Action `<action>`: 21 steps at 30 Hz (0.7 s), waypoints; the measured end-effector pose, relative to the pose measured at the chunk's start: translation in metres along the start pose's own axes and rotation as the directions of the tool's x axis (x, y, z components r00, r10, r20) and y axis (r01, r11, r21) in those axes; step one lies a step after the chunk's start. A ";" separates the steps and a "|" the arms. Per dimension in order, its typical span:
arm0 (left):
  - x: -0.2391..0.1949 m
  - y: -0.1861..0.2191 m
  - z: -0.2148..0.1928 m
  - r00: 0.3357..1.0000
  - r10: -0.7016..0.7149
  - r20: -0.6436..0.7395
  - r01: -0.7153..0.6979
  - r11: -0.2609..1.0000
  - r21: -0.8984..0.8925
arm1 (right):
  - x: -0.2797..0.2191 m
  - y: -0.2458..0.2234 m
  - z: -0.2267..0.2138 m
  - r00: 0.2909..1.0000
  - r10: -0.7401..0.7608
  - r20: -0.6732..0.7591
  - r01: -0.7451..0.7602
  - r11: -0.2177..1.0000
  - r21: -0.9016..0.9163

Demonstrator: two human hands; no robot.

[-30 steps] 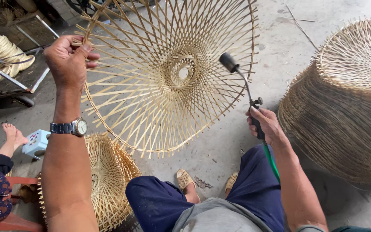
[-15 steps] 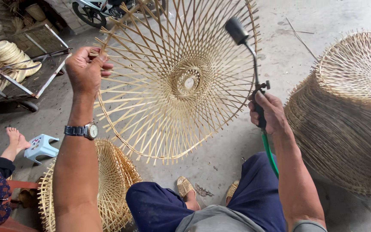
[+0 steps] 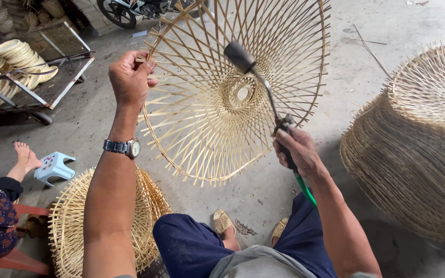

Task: The person uses a handheld blowtorch to apply heat to the surface of woven bamboo baskets. They hold each basket with one hand and move the torch flame across the weave with the other, then place the treated basket onto a stack.

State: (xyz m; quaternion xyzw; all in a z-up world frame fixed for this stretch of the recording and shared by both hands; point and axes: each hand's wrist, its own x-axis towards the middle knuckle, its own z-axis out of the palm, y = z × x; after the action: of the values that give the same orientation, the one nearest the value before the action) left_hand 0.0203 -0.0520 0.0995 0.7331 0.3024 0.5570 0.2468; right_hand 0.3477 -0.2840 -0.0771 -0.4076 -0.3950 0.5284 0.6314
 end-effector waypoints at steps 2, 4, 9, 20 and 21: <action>0.001 0.002 -0.003 1.000 0.003 -0.013 -0.003 1.000 0.018 | -0.004 0.009 0.000 0.998 0.048 0.030 -0.045 0.996 -0.080; 0.002 0.002 -0.004 1.000 0.003 -0.018 -0.002 1.000 0.026 | -0.002 0.019 -0.001 0.999 0.029 -0.032 -0.031 0.998 -0.050; -0.002 0.002 -0.007 0.999 0.043 -0.031 -0.042 0.999 0.032 | -0.003 0.035 -0.007 0.996 0.070 -0.057 -0.070 0.998 -0.006; -0.010 0.003 -0.005 0.993 0.106 -0.050 -0.103 0.993 0.060 | -0.014 0.057 -0.003 0.990 0.133 0.038 -0.130 0.989 -0.075; -0.011 0.001 -0.004 0.993 0.107 -0.058 -0.103 0.993 0.064 | -0.015 0.059 0.001 0.993 0.117 0.019 -0.115 0.991 -0.065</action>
State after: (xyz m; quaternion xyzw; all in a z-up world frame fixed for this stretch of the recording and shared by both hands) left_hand 0.0147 -0.0609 0.0936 0.7377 0.2877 0.5820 0.1851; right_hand 0.3246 -0.2924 -0.1331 -0.4440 -0.3944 0.5558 0.5817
